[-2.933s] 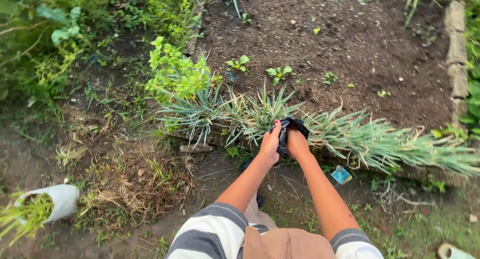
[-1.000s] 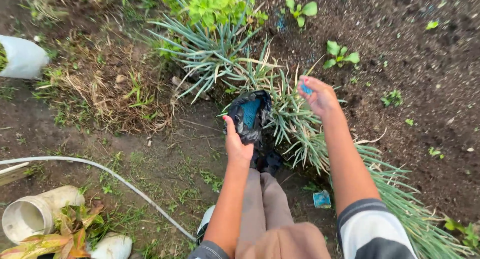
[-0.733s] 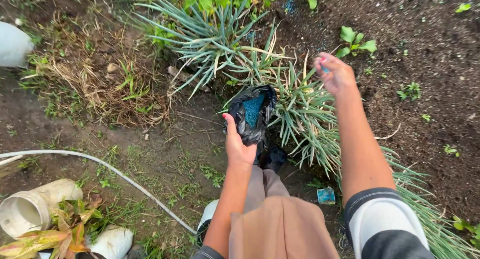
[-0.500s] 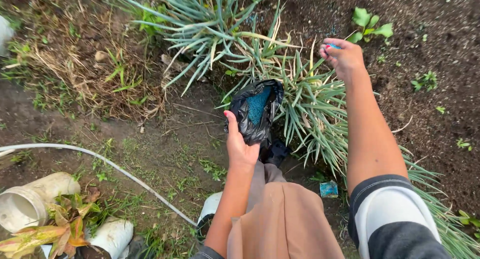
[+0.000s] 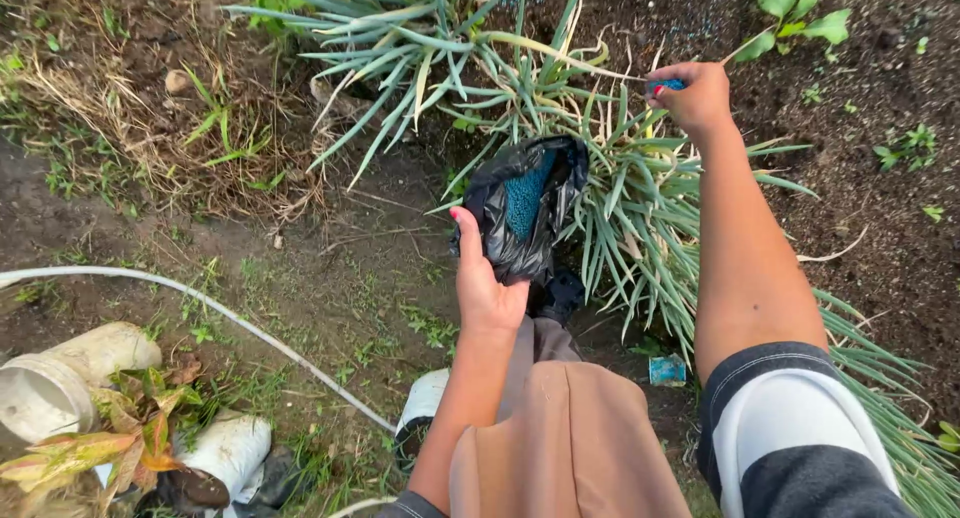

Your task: Applying fertilizer to various plants in a garden.

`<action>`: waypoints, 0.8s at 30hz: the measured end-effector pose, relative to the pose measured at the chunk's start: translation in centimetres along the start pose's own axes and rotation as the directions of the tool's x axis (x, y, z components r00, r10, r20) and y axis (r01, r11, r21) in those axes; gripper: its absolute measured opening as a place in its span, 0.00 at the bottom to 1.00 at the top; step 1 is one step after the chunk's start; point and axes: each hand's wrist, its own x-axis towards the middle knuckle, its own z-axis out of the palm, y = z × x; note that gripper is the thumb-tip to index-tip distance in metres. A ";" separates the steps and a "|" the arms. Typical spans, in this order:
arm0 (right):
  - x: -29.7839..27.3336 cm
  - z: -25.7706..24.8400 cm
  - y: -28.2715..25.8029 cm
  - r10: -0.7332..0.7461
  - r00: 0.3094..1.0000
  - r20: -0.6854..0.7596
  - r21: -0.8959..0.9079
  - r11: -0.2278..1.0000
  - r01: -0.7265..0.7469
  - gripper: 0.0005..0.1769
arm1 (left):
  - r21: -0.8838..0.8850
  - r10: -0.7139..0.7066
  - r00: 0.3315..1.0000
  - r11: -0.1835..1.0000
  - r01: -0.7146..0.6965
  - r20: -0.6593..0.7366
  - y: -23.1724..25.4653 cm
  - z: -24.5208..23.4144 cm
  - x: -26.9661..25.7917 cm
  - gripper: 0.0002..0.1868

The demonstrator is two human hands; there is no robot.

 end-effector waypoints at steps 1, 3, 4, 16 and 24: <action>0.0 0.2 0.3 0.006 1.000 0.003 0.000 1.000 -0.006 0.13 | 0.000 -0.001 1.000 1.000 0.001 -0.007 -0.1 0.0 0.1 0.32; 0.1 0.3 0.5 -0.042 0.999 -0.032 -0.246 0.969 0.033 0.17 | -0.016 0.000 1.000 1.000 0.000 -0.011 -0.3 0.2 0.2 0.32; 0.1 0.3 0.7 -0.040 0.999 -0.034 -0.245 0.969 0.031 0.17 | -0.014 -0.002 1.000 1.000 0.002 -0.011 -0.3 0.3 0.3 0.32; -2.4 -4.5 -0.4 0.120 0.992 0.032 0.548 0.828 -0.118 0.16 | 0.009 -0.006 1.000 1.000 0.006 0.007 -1.8 0.3 -0.8 0.31; -9.4 -12.0 -5.1 -0.004 0.990 0.140 0.753 0.649 -0.104 0.14 | 0.051 -0.090 0.992 0.995 0.086 0.087 -3.6 1.2 -2.7 0.30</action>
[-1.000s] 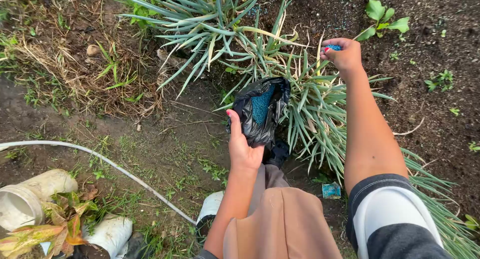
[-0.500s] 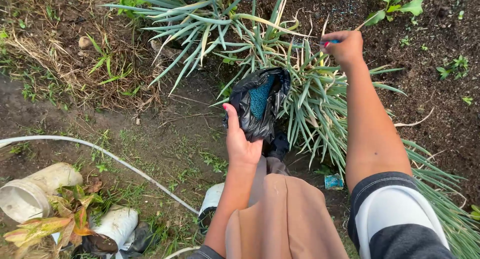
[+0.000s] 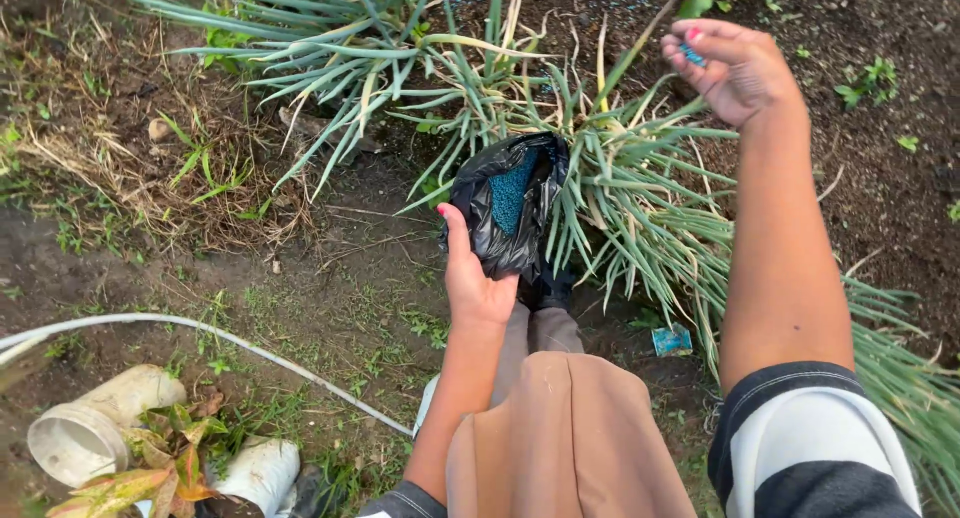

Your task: Applying fertilizer to various plants in a garden.

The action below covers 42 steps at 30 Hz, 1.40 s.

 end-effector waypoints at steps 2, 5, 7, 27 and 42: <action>-1.7 -1.9 -0.4 -0.028 0.999 -0.030 0.021 0.999 0.028 0.14 | 0.023 -0.009 1.000 1.000 0.010 -0.002 -0.8 0.5 -0.7 0.30; -3.7 -5.4 0.2 -0.068 0.992 -0.106 0.064 0.995 0.075 0.13 | 0.042 -0.034 0.999 0.999 0.034 0.000 -2.3 1.4 -1.5 0.30; -5.0 -7.8 1.1 -0.078 0.985 -0.155 0.087 0.992 0.092 0.13 | 0.039 -0.052 0.999 0.998 0.052 0.000 -3.7 1.9 -2.0 0.30; -7.6 -25.2 15.8 0.030 0.955 -0.295 -0.450 0.878 -0.166 0.17 | -0.019 -0.023 1.000 1.000 0.022 -0.020 -18.0 -3.3 -6.0 0.29; -9.1 -28.5 17.4 0.058 0.936 -0.347 0.051 0.998 -0.043 0.22 | -0.041 0.006 1.000 0.999 -0.005 0.031 -22.4 -4.2 -5.7 0.30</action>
